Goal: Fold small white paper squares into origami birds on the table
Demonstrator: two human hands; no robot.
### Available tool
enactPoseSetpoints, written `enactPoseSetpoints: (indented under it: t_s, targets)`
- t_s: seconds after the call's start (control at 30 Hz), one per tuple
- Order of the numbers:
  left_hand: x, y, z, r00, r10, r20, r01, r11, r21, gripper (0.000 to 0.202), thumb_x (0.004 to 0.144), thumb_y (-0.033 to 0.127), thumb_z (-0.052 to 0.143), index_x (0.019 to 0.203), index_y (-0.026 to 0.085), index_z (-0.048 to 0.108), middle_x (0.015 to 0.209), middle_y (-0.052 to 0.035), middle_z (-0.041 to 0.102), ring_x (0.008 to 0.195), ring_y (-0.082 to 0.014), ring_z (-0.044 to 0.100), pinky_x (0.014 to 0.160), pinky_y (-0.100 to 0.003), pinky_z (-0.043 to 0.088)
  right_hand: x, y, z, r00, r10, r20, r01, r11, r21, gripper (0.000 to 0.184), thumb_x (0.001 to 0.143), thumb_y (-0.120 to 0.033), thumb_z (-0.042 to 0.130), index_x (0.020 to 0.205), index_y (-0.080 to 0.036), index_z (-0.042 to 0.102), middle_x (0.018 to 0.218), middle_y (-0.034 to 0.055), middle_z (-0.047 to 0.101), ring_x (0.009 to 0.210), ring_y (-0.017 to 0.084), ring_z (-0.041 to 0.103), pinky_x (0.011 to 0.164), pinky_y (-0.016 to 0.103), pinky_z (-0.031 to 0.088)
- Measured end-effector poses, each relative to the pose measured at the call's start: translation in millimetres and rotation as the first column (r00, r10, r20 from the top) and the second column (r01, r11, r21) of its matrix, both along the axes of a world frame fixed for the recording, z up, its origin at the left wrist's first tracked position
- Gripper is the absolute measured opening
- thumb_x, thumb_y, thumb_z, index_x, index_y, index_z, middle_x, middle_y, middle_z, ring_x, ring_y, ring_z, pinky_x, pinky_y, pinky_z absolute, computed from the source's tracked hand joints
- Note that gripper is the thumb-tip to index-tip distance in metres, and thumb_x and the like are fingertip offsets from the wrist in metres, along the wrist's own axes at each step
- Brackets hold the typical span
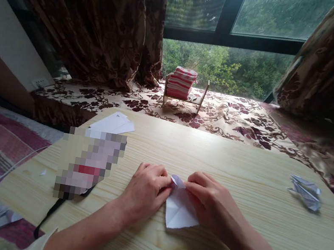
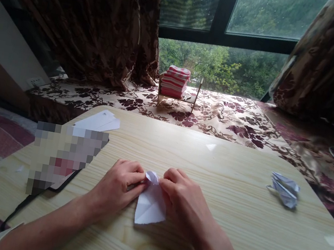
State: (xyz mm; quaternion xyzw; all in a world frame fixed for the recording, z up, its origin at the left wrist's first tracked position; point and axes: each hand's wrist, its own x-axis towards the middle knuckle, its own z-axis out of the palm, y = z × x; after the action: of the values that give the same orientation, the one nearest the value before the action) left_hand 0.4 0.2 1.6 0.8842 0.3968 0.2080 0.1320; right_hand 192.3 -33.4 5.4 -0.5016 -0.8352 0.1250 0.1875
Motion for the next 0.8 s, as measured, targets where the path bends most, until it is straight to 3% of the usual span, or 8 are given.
enactPoseSetpoints:
  t_s: [0.17, 0.47, 0.8]
  targets:
    - [-0.4, -2.3, -0.7, 0.999, -0.002, -0.036, 0.004, 0.999, 0.044, 0.016, 0.087, 0.017, 0.051, 0.077, 0.018, 0.064, 0.081, -0.0019, 0.061, 0.081, -0.0165, 0.054, 0.078, -0.033, 0.037, 0.3, 1.6, 1.7, 1.000, 0.025, 0.016, -0.025, 1.000, -0.003, 0.023, 0.087, -0.009, 0.045, 0.082, -0.019, 0.064, 0.088, 0.0057, 0.059, 0.078, 0.016, 0.052, 0.065, 0.024, 0.041]
    - [-7.3, 0.6, 2.3, 0.989, -0.120, -0.091, 0.128, 0.988, 0.090, 0.018, 0.088, 0.017, 0.047, 0.080, 0.017, 0.063, 0.086, -0.0046, 0.060, 0.084, -0.0180, 0.053, 0.079, -0.034, 0.039, -0.5, -0.9, 5.0, 0.999, 0.013, 0.051, -0.014, 1.000, 0.023, 0.030, 0.085, -0.007, 0.042, 0.086, -0.021, 0.068, 0.086, 0.0057, 0.058, 0.074, 0.014, 0.051, 0.062, 0.023, 0.041]
    - [-7.4, -1.1, 7.6, 0.980, -0.088, -0.180, 0.102, 0.992, 0.068, 0.015, 0.086, 0.016, 0.048, 0.081, 0.017, 0.062, 0.088, -0.0049, 0.059, 0.086, -0.0193, 0.052, 0.079, -0.036, 0.038, 1.4, -4.5, 9.1, 0.991, 0.007, 0.137, -0.003, 0.999, -0.034, 0.034, 0.080, -0.001, 0.045, 0.088, -0.024, 0.069, 0.088, 0.0049, 0.057, 0.077, 0.015, 0.050, 0.061, 0.023, 0.039]
